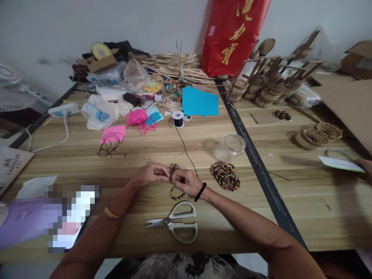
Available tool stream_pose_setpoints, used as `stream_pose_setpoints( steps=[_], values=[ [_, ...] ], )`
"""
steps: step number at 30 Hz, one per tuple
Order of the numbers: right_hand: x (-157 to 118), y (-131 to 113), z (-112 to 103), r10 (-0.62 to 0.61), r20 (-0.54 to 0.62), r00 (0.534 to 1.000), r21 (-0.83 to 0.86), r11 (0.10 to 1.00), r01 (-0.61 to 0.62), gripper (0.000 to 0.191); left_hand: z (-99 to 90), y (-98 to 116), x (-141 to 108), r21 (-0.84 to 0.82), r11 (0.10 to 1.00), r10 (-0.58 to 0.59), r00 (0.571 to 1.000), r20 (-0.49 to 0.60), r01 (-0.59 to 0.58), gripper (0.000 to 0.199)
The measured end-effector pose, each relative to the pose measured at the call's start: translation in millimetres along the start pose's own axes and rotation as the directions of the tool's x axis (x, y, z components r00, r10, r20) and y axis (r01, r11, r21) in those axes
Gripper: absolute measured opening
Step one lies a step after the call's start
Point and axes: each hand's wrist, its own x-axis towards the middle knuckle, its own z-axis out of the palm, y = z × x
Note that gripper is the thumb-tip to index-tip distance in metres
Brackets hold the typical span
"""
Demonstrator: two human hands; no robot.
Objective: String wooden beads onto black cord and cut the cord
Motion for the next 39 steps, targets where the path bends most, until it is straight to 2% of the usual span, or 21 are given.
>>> stream_pose_setpoints(
  steps=[21, 27, 39],
  values=[
    [-0.2, 3.2, 1.3, -0.014, -0.007, 1.0, -0.033, 0.999, 0.014, 0.008, 1.7, 3.0, -0.4, 0.016, 0.999, 0.031, 0.999, 0.043, -0.031, 0.021],
    [0.4, 3.4, 1.7, -0.007, -0.008, 1.0, -0.058, 0.998, 0.006, 0.008, 1.7, 2.7, -0.6, 0.021, 1.0, -0.014, 1.0, 0.011, 0.014, 0.023],
    [0.4, 3.5, 2.6, 0.007, -0.009, 1.0, -0.014, 1.0, -0.007, 0.007, 2.0, -0.8, 0.2, -0.019, 0.999, -0.026, 1.0, -0.013, 0.026, 0.021]
  ],
)
